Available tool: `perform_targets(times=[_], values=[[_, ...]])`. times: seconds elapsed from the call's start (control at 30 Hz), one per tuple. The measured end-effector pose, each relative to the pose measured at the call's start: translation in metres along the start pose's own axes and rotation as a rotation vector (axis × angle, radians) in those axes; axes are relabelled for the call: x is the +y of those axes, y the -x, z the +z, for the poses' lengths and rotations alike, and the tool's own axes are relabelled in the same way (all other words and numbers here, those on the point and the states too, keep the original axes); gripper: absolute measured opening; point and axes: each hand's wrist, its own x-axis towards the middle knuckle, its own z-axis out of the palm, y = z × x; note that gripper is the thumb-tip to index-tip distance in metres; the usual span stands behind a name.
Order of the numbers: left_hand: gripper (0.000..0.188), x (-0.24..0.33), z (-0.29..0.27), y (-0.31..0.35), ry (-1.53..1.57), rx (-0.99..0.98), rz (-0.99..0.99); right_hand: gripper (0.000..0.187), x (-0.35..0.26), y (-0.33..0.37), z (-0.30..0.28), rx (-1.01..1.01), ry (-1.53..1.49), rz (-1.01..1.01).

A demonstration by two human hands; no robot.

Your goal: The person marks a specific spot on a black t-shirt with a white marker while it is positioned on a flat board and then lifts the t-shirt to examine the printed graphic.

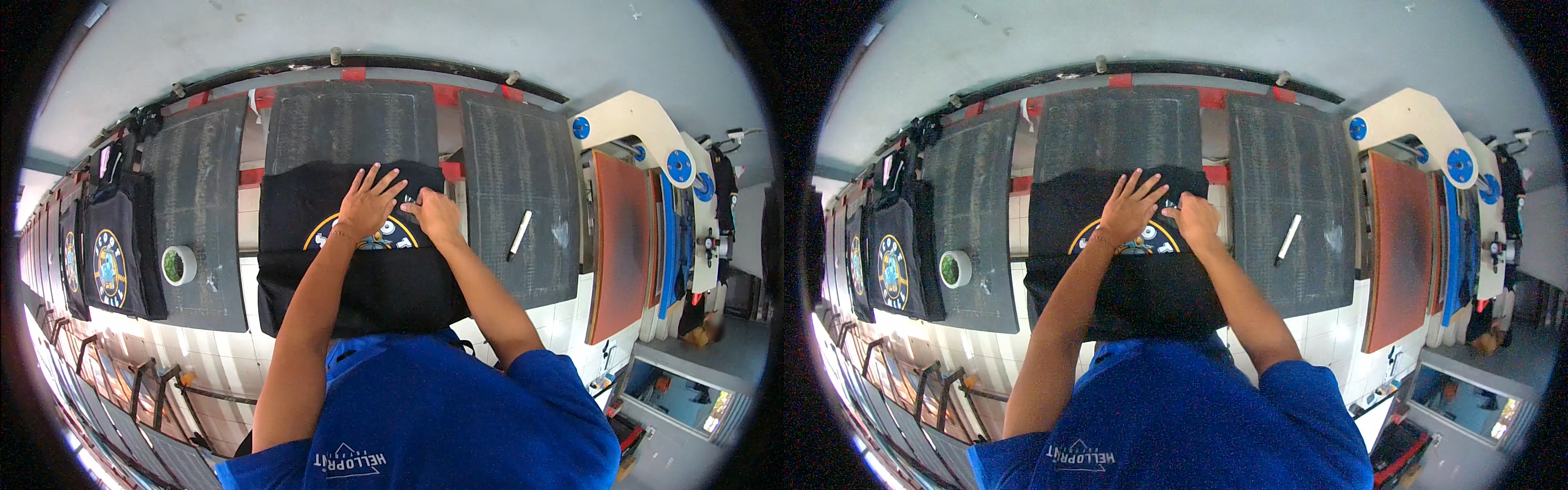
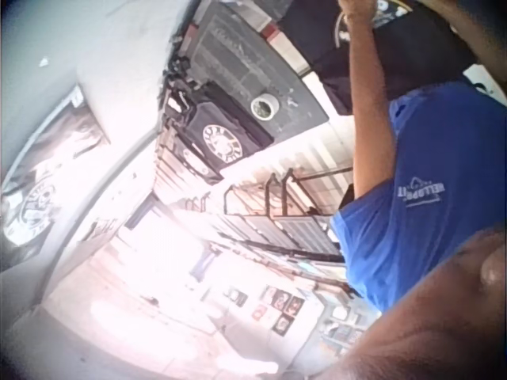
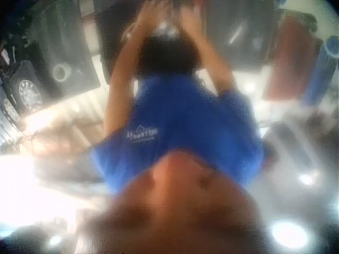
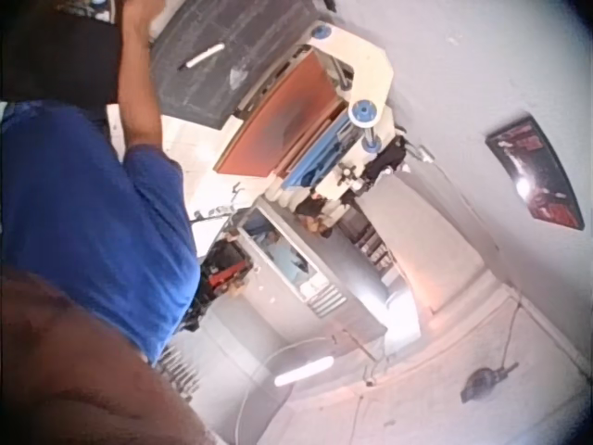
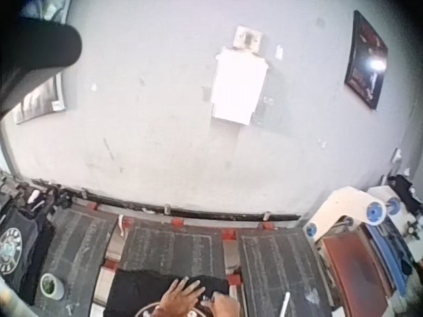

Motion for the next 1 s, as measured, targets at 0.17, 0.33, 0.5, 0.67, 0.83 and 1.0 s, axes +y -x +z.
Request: perform_targets(times=[0.17, 0.33, 0.5, 0.67, 0.83, 1.0], values=[[0.05, -0.007, 0.003, 0.016, -0.021, -0.02, -0.051, 0.042, -0.01, 0.069, -0.069, 0.388, -0.437, -0.218], [0.056, 0.027, 0.012, 0.006, -0.006, 0.009, -0.136, 0.026, 0.088, 0.129, -0.114, 0.552, -0.763, 0.17], [0.067, 0.115, 0.042, 0.001, 0.21, -0.012, 0.255, 0.026, 0.119, 0.161, -0.078, 0.441, -0.74, 0.253], [0.057, -0.006, -0.016, -0.032, -0.124, 0.016, 0.002, 0.033, 0.142, 0.197, -0.079, 0.313, -0.762, 0.389], [0.057, -0.226, -0.098, 0.082, -0.606, 0.324, -0.759, 0.049, 0.135, 0.2, -0.061, 0.189, -0.816, 0.357], [0.029, -0.14, -0.111, 0.194, -0.039, 0.349, -0.883, 0.087, 0.109, 0.226, -0.03, 0.04, -0.448, 0.131]])
